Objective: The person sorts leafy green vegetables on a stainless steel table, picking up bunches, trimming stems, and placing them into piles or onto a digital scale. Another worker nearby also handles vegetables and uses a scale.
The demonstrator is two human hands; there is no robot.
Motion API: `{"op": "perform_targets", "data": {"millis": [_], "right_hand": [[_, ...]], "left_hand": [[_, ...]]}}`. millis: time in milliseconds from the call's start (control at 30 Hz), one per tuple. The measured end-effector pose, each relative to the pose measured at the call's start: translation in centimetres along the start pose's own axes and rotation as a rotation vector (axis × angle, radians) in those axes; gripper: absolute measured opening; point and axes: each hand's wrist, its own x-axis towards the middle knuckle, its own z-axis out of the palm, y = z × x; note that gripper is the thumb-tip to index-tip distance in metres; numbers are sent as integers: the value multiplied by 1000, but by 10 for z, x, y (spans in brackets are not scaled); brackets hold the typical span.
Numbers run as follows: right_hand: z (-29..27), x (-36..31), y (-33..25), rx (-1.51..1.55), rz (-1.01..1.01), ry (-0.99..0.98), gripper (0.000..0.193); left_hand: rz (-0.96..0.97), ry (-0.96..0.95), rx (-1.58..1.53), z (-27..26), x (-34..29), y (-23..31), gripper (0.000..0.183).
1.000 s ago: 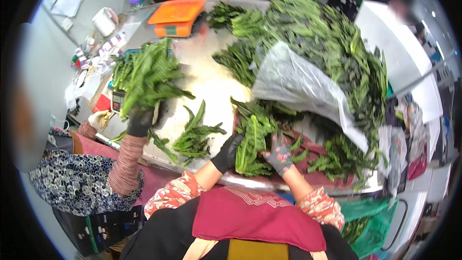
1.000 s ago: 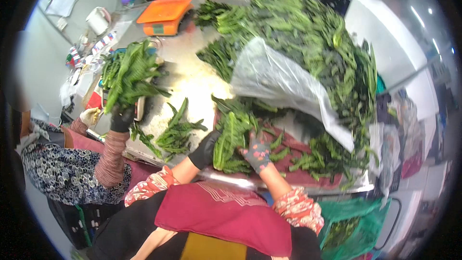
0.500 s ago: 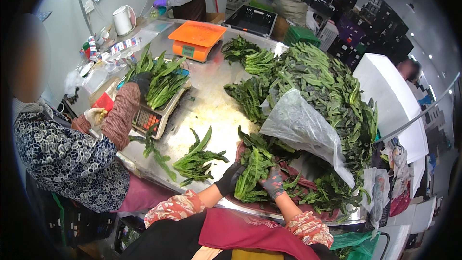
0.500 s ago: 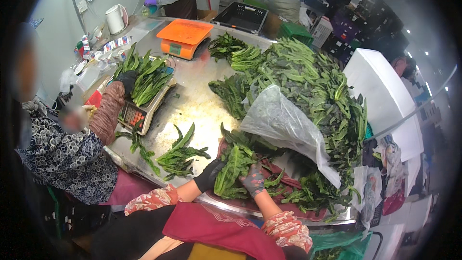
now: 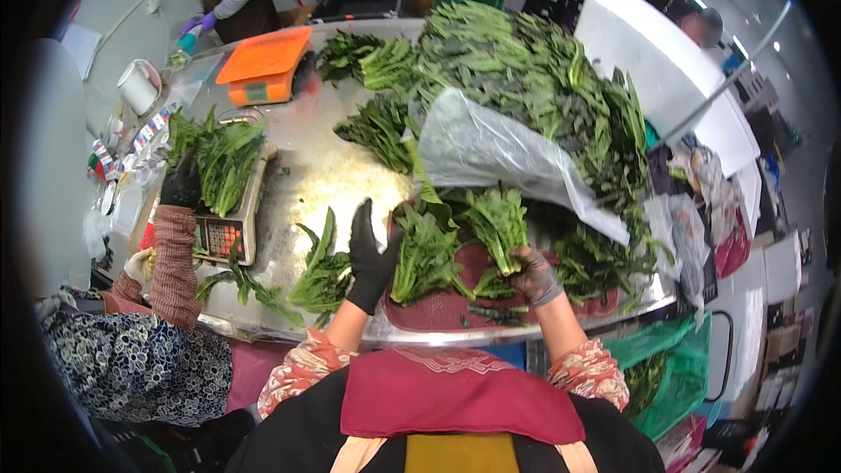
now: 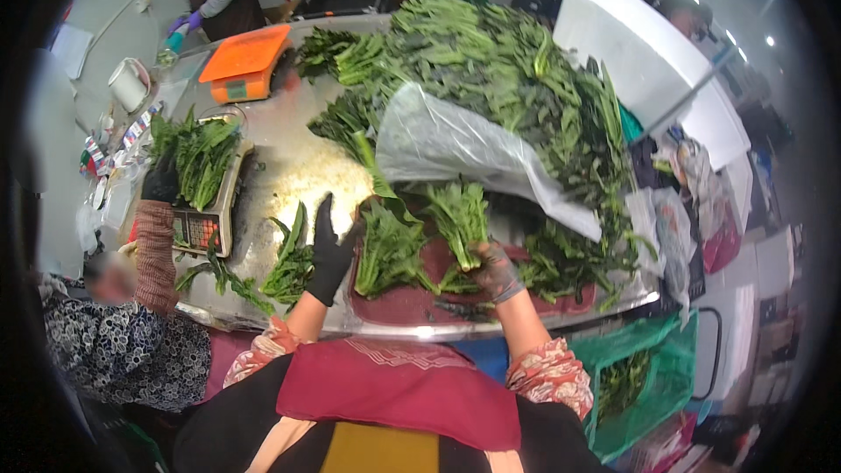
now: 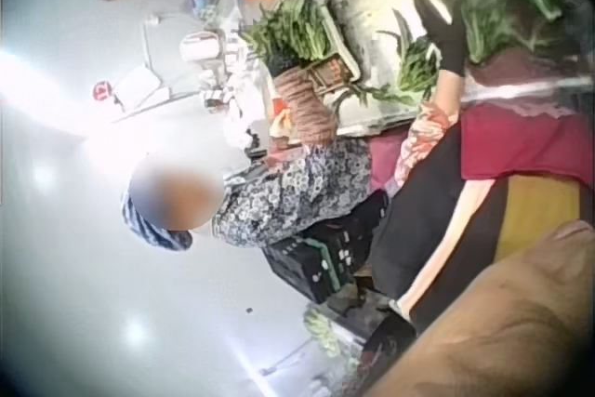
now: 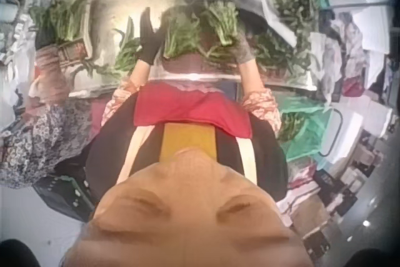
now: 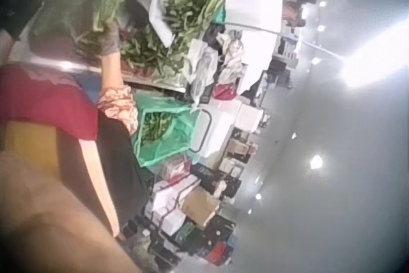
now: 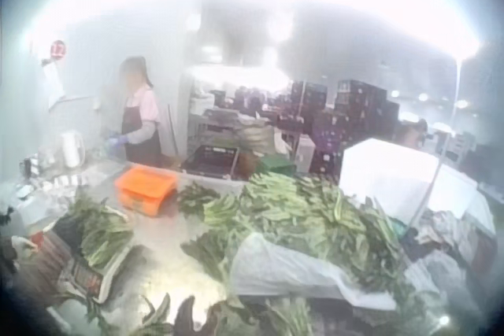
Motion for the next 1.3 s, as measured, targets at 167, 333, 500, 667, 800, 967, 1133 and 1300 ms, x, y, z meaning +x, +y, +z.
{"op": "perform_targets", "data": {"millis": [167, 333, 500, 667, 800, 967, 1133, 1300], "right_hand": [[48, -23, 6, 488, 48, -396, 61], [61, -19, 33, 570, 271, -577, 62], [34, -23, 63, -360, 160, -171, 60], [-7, -3, 89, 529, 219, -308, 39], [6, -8, 92, -631, -96, -26, 34], [-33, 17, 131, 895, 592, -448, 29], [36, -11, 78, -127, 230, -213, 41], [70, -21, 38, 584, 256, -559, 72]], "left_hand": [[-449, -488, -782, -46, -5, 39, 40], [-421, -1036, -1069, -10, -55, 34, 46], [-911, -702, -1641, 25, -72, 12, 41], [-587, -765, -1390, 20, -68, 18, 42], [-578, -705, -1458, 14, -67, 31, 40], [119, -644, -547, 19, -79, 29, 37], [207, -822, -418, 12, -62, 35, 53], [-713, -705, -1613, -1, -55, 62, 60]]}}
